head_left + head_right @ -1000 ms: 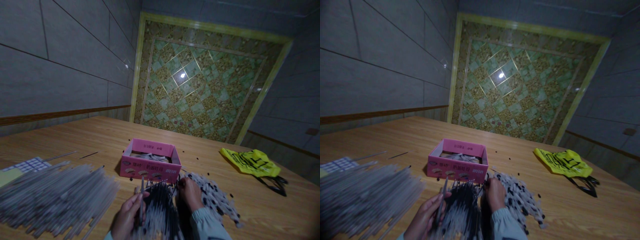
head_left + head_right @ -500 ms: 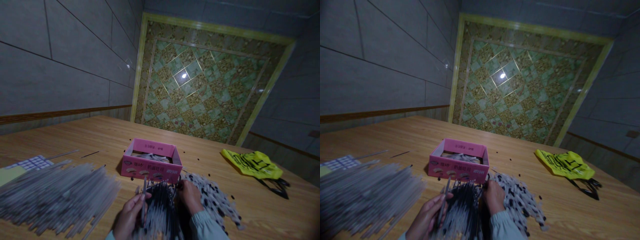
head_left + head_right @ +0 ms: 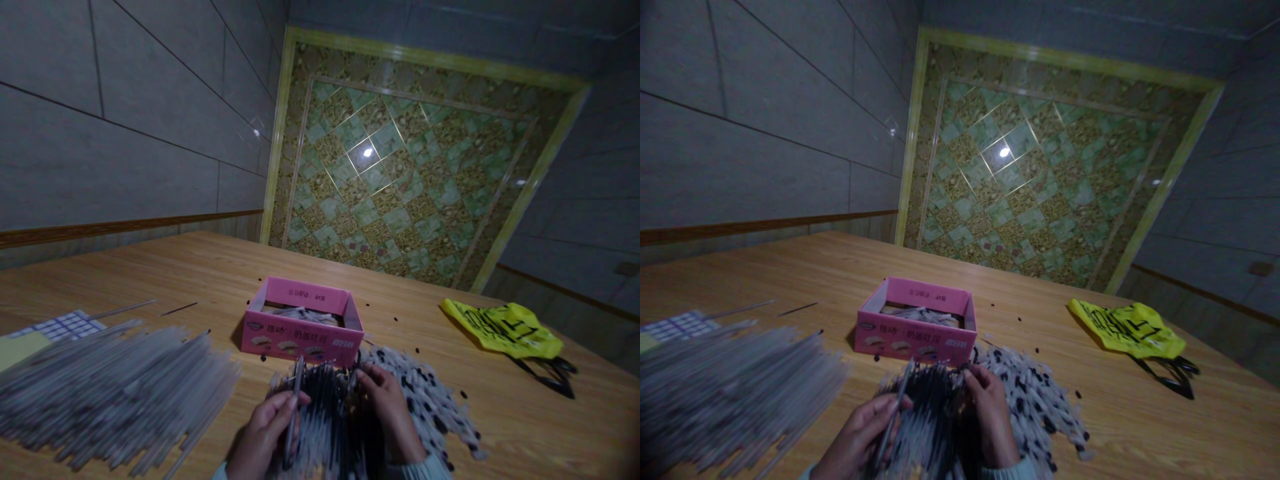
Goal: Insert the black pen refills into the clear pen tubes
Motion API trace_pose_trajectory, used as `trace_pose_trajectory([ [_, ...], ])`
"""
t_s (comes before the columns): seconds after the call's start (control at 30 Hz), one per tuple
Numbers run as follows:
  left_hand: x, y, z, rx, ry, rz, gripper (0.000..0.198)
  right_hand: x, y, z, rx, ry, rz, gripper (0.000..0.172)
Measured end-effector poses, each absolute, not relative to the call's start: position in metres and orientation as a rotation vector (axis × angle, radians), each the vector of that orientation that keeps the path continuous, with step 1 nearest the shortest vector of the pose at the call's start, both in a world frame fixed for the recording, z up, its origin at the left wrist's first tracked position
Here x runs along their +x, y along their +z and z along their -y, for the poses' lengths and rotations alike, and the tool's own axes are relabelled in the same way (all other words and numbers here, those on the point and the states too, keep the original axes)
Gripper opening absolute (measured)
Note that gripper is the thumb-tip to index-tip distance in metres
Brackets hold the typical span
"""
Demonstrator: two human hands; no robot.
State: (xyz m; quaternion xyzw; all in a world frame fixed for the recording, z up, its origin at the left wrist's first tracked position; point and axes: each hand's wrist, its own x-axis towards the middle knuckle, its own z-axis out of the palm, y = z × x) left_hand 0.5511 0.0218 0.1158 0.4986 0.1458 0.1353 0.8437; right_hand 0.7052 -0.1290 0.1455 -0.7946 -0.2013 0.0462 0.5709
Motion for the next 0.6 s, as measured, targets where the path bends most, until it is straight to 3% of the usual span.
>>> trace_pose_trajectory([
  [0.1, 0.55, 0.118, -0.016, 1.106, 0.2, -0.25, 0.041, 0.693, 0.14, 0.13, -1.645, 0.238, 0.42, 0.042],
  [0.23, 0.55, 0.119, -0.013, 1.184, 0.14, -0.242, 0.044, 0.69, 0.129, 0.132, -1.442, 0.313, 0.351, 0.046],
  [0.6, 0.544, 0.124, -0.013, 1.64, 0.155, -0.142, 0.047, 0.664, 0.138, 0.123, -1.056, 0.46, 0.272, 0.032],
])
